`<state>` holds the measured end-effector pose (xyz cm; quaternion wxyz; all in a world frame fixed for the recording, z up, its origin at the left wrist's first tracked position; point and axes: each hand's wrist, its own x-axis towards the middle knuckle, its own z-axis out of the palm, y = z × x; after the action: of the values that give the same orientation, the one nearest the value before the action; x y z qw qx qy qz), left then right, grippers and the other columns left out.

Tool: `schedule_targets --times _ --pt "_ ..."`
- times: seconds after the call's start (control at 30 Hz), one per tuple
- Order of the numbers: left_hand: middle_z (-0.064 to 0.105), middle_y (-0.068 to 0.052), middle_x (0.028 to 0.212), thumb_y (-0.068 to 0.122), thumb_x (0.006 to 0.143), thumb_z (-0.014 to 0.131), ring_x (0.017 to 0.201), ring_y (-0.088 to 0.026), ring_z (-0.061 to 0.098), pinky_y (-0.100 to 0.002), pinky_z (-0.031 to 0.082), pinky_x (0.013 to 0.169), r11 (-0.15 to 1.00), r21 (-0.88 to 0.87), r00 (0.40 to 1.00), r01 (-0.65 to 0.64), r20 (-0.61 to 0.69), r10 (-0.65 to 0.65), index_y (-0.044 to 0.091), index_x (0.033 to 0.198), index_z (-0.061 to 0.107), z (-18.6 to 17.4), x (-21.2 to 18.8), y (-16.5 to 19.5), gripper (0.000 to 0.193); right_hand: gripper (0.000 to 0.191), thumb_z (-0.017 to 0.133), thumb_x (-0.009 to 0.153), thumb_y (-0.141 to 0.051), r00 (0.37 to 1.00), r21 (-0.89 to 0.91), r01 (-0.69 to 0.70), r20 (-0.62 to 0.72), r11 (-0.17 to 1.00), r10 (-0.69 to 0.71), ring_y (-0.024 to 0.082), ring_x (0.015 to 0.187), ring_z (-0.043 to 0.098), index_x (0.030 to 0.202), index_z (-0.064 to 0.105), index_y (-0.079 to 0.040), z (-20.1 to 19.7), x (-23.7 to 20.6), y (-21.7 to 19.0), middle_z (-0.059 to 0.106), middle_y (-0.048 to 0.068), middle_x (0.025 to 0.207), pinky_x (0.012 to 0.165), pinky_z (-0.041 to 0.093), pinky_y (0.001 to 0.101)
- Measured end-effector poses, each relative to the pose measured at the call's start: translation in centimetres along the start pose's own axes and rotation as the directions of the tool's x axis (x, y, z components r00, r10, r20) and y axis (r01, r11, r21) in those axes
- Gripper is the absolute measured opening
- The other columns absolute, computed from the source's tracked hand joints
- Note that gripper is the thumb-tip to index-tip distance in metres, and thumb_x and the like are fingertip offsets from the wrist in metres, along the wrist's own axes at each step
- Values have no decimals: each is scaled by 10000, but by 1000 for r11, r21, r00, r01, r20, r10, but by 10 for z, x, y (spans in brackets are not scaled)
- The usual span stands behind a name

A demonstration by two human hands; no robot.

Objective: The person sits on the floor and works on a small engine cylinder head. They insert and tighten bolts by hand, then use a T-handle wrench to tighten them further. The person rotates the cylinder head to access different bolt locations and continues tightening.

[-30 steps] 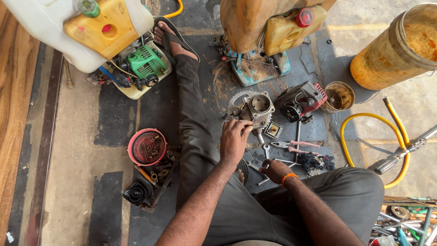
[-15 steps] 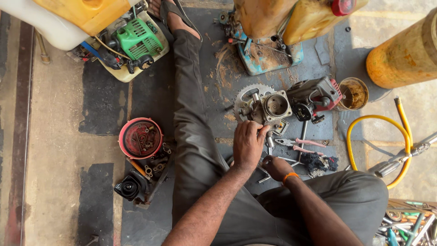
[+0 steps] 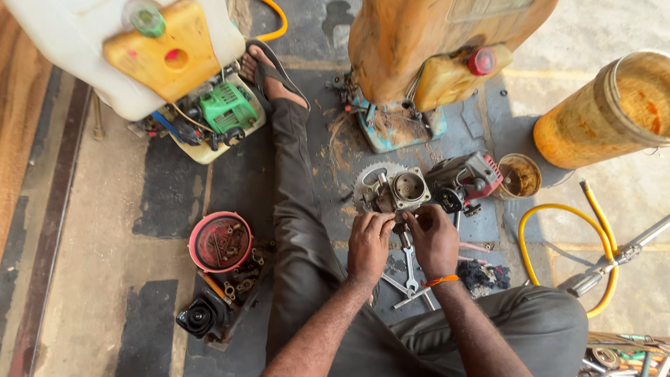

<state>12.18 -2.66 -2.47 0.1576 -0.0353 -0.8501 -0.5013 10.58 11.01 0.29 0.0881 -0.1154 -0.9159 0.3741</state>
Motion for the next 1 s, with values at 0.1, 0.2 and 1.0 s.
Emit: schedule_targets --times 0.1,0.2,1.0 --pt "653 -79 1019 128 957 720 1004 -287 629 -421 532 855 1000 -1 999 -28 -44 28 60 1048 656 4 1 -2 130 318 811 875 -319 999 -74 4 -51 997 -8 244 731 703 951 685 -37 0 -4 -12 723 94 856 654 538 385" --pt "642 -76 967 171 951 749 960 -276 632 -422 530 828 998 29 998 63 -33 -62 56 969 604 10 2 -1 186 283 782 905 -317 999 -128 21 -45 992 -27 277 767 705 959 700 -52 -1 -7 -12 718 96 876 675 536 417" --pt "625 -77 1011 237 987 717 990 -244 659 -395 565 811 971 136 975 197 77 -209 62 1033 596 10 4 4 218 272 746 870 -306 987 -162 161 48 973 -156 258 905 715 1051 741 -102 -13 -2 -6 700 83 1050 738 566 409"
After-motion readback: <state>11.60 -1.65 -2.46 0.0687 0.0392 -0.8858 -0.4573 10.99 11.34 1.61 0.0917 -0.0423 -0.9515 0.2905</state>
